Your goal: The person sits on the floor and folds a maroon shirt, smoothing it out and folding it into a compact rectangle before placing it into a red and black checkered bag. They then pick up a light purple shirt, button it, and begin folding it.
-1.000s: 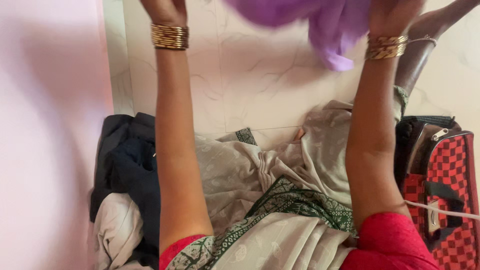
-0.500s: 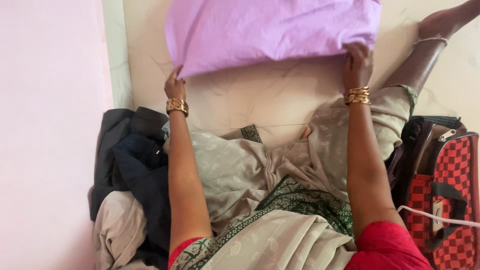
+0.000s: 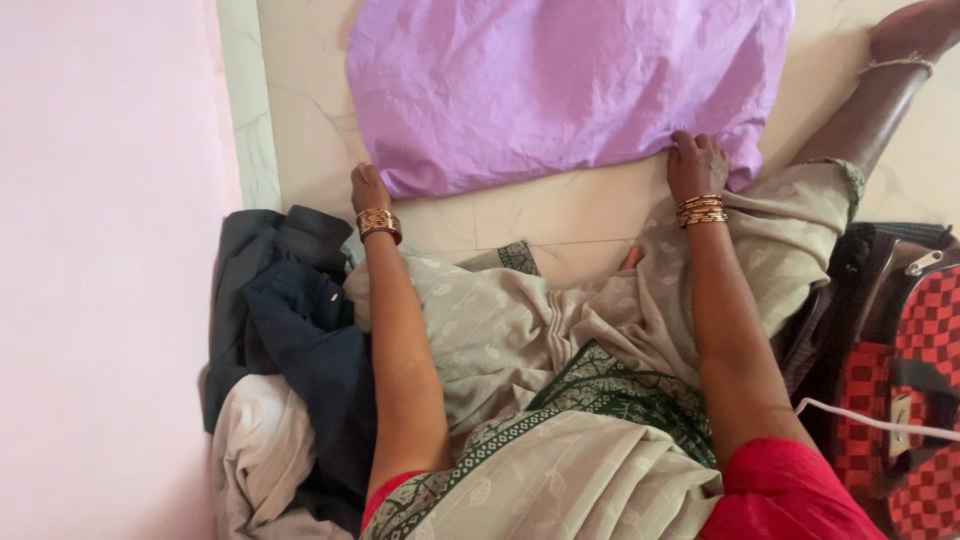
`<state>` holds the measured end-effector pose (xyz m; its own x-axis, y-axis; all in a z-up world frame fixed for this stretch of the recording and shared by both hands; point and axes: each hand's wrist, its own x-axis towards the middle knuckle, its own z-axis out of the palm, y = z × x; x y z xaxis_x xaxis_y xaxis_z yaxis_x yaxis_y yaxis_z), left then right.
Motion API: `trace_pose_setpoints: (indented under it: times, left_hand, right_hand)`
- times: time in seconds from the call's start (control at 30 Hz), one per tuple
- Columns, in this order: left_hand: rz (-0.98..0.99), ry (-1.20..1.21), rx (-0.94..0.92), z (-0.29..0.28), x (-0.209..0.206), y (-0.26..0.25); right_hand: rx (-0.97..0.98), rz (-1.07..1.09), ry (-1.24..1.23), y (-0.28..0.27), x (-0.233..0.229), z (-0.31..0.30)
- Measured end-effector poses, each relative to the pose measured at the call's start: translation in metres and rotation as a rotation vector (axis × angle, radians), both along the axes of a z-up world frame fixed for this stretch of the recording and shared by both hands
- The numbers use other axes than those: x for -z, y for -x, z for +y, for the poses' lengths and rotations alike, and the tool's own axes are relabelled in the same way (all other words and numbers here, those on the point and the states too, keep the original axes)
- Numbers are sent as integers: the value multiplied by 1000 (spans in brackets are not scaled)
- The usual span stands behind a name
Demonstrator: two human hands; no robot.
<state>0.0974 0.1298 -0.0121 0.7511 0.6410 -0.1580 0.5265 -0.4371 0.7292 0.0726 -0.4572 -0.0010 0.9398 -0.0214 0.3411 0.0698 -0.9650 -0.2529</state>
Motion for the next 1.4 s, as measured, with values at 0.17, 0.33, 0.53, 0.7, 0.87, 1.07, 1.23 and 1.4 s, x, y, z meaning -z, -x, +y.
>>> trace_pose_setpoints:
  times: [0.17,0.33,0.53,0.7,0.87,1.07,1.23,1.4]
  left_hand:
    - [220,156,79,-18,-49,15]
    - [-155,231,28,-3,-31,9]
    - [-432,308,-166,15,-2,-1]
    - [-291,295,-302,26,14,-3]
    - [-367,302,-313,27,10,-2]
    - [-376,418,-193,19,5,-5]
    - [106,119,9,1,-23,13]
    - [237,89,-54,1,-40,17]
  right_hand:
    - [-17,-26,16,17,-17,12]
    - [52,-220,-22,35,-64,12]
    - [128,-218,170,52,-71,24]
    - [12,213,-99,60,-39,32]
    - [45,204,-119,58,-32,36]
    - [52,111,-56,67,-28,32]
    - [100,134,-23,62,-11,27]
    - [134,212,-79,61,-9,28]
